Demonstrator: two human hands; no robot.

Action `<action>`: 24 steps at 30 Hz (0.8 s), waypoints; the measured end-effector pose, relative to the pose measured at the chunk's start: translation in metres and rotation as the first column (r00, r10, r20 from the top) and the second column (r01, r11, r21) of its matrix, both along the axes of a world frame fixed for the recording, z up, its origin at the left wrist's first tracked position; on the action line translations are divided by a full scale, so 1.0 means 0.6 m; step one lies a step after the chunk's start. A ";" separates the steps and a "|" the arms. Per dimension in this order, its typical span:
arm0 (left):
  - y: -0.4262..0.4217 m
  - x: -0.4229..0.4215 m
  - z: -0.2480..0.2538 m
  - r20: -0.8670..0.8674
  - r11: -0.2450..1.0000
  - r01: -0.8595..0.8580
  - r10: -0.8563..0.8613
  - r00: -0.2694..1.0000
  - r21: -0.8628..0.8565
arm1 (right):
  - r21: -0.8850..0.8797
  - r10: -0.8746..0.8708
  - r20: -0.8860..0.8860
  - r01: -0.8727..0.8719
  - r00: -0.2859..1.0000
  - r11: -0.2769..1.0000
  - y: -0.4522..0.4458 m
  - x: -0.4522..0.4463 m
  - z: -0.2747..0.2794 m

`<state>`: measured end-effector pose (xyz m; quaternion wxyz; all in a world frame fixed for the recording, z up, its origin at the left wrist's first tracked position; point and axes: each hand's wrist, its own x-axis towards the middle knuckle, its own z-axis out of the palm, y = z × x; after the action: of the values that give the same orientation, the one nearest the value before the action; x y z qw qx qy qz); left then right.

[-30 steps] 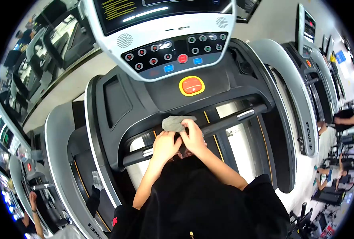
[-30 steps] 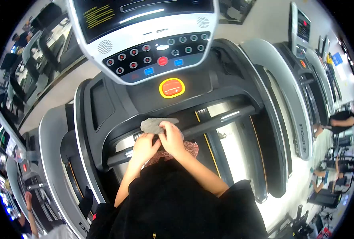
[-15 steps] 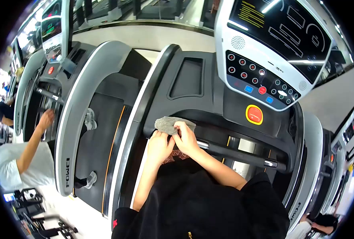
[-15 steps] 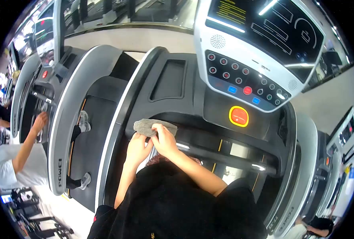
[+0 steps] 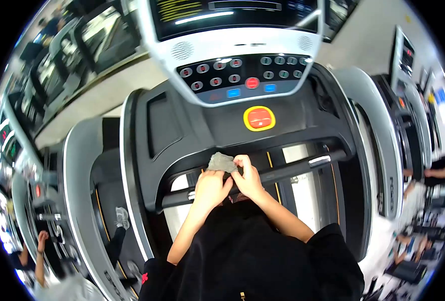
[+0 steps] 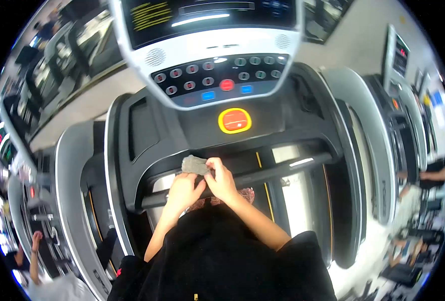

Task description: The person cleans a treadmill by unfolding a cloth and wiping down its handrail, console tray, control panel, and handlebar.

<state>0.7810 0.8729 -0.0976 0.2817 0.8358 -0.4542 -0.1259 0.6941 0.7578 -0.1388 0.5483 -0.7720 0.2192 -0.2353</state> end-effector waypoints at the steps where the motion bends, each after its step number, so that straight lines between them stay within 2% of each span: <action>1: -0.020 -0.006 -0.002 -0.012 0.998 0.060 -0.060 0.998 -0.011 | -0.021 -0.057 0.024 0.057 0.998 0.998 -0.011 -0.014 -0.008; 4: -0.062 -0.017 -0.010 -0.099 0.981 0.192 -0.189 0.977 0.030 | -0.036 -0.180 0.011 0.180 0.984 0.983 -0.026 -0.042 -0.005; 6: -0.075 -0.025 -0.001 -0.115 0.971 0.239 -0.240 0.964 -0.020 | 0.011 -0.203 -0.036 0.204 0.979 0.979 -0.029 -0.052 -0.002; 7: -0.076 -0.025 0.007 -0.178 0.964 0.245 -0.224 0.958 0.107 | 0.053 -0.192 -0.033 0.193 0.981 0.980 -0.030 -0.052 0.001; 9: -0.063 -0.024 -0.003 -0.180 0.971 0.224 -0.207 0.962 0.083 | 0.037 -0.164 -0.033 0.165 0.986 0.986 -0.026 -0.045 -0.003; 12: -0.028 -0.009 0.003 -0.188 0.988 0.131 -0.113 0.976 0.085 | -0.006 -0.060 -0.036 0.060 0.998 0.998 -0.006 -0.013 0.001; 14: 0.005 0.002 0.006 -0.165 0.983 0.057 -0.028 0.986 0.174 | -0.068 0.010 -0.034 -0.013 0.999 0.998 0.015 0.011 0.006; 18: 0.078 0.007 -0.011 -0.043 0.983 -0.155 0.160 0.986 0.093 | -0.046 0.209 -0.012 -0.209 0.978 0.977 0.064 0.058 -0.006; 22: 0.135 0.005 -0.010 0.078 0.898 -0.430 0.424 0.902 0.093 | -0.021 0.426 -0.014 -0.426 0.905 0.904 0.115 0.107 0.002; 23: 0.145 0.006 -0.012 0.157 0.873 -0.483 0.470 0.869 0.061 | -0.026 0.481 0.004 -0.480 0.877 0.877 0.126 0.119 0.003; 24: 0.151 0.008 -0.010 0.159 0.858 -0.509 0.495 0.854 0.062 | -0.036 0.527 0.024 -0.526 0.849 0.850 0.133 0.130 0.006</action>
<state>0.7859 0.9634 -0.1039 0.2299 0.9452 -0.2313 -0.0132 0.7719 0.8376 -0.1354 0.5847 -0.8060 -0.0131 -0.0918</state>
